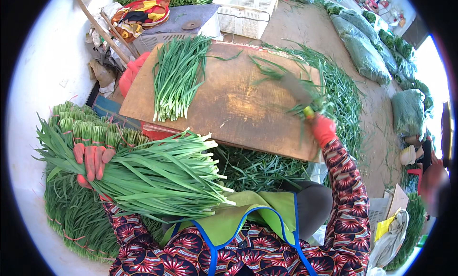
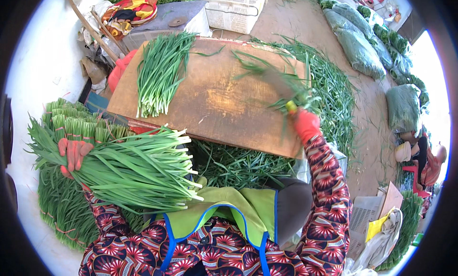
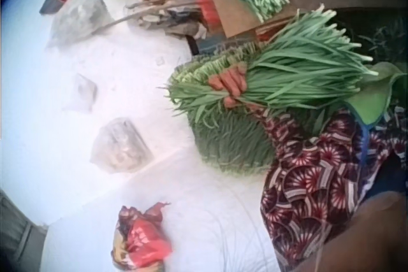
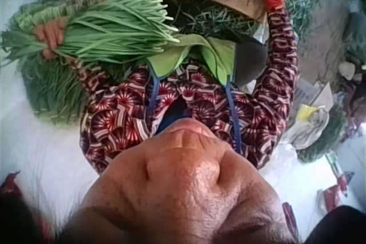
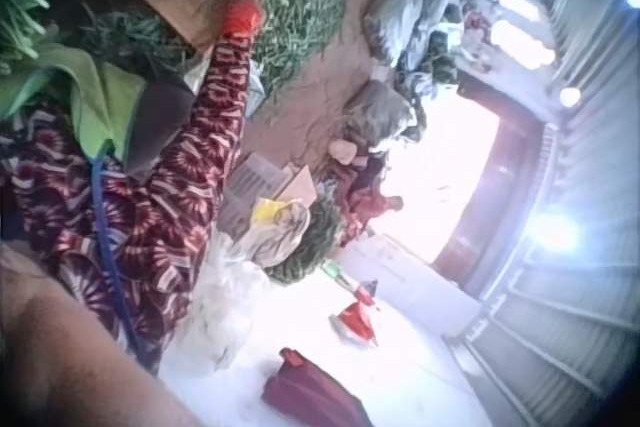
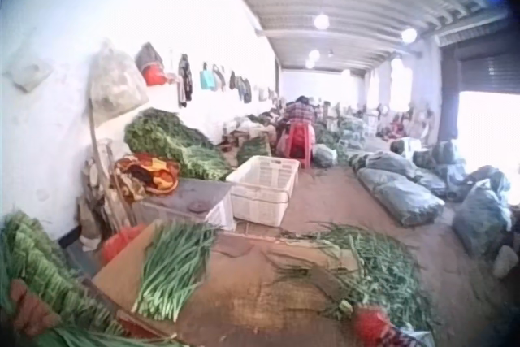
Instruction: The person gathers green onions, aligns them into bundles, and ties them with rubber bands. The person uses a knife to trim the ends of the vegetables and places the finished bundles on a wooden board.
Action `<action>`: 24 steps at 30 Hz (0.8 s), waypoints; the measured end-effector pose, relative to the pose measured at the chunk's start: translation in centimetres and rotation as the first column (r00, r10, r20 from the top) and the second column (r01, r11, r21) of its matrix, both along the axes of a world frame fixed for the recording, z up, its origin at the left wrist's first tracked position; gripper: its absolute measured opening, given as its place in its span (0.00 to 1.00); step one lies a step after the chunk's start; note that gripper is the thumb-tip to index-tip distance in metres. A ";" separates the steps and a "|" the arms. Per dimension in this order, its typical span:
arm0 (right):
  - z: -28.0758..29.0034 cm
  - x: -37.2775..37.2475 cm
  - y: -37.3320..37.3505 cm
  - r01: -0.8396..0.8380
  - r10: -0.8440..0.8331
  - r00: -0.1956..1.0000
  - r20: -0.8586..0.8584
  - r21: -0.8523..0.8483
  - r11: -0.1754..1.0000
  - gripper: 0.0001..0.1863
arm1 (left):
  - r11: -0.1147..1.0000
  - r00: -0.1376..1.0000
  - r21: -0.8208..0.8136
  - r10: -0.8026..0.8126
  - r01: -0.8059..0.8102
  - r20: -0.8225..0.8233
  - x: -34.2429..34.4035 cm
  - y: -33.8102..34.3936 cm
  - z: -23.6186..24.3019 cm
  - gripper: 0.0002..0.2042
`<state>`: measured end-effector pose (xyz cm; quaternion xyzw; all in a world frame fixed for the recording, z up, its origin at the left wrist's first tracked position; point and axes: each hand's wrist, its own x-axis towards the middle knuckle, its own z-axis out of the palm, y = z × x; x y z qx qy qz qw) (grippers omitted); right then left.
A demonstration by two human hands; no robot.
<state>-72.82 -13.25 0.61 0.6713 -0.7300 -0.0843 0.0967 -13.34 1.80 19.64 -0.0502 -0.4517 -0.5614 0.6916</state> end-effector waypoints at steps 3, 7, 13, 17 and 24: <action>3.5 -2.4 -4.3 0.237 -0.191 0.946 0.262 -0.157 0.959 0.22 | 0.999 1.000 0.018 0.027 -0.028 0.011 0.0 0.3 0.1 0.16; 3.5 2.6 -3.0 0.026 0.134 0.930 0.343 -0.423 0.906 0.21 | 0.999 0.997 -0.044 -0.021 0.024 0.068 0.4 -0.1 0.3 0.16; 1.1 16.6 6.6 -0.498 0.441 0.781 0.442 0.014 0.867 0.18 | 0.889 0.895 -0.232 -0.317 0.396 0.314 0.4 -2.7 2.0 0.18; -0.9 15.9 7.0 -0.513 0.523 0.789 0.322 -0.125 0.849 0.21 | 0.719 0.723 -0.245 -0.486 0.650 0.492 -2.2 -5.1 4.8 0.18; 1.2 6.4 5.0 -0.097 0.081 0.951 0.297 0.039 0.995 0.21 | 0.548 0.570 -0.235 -0.587 0.803 0.575 -7.2 -5.7 7.9 0.15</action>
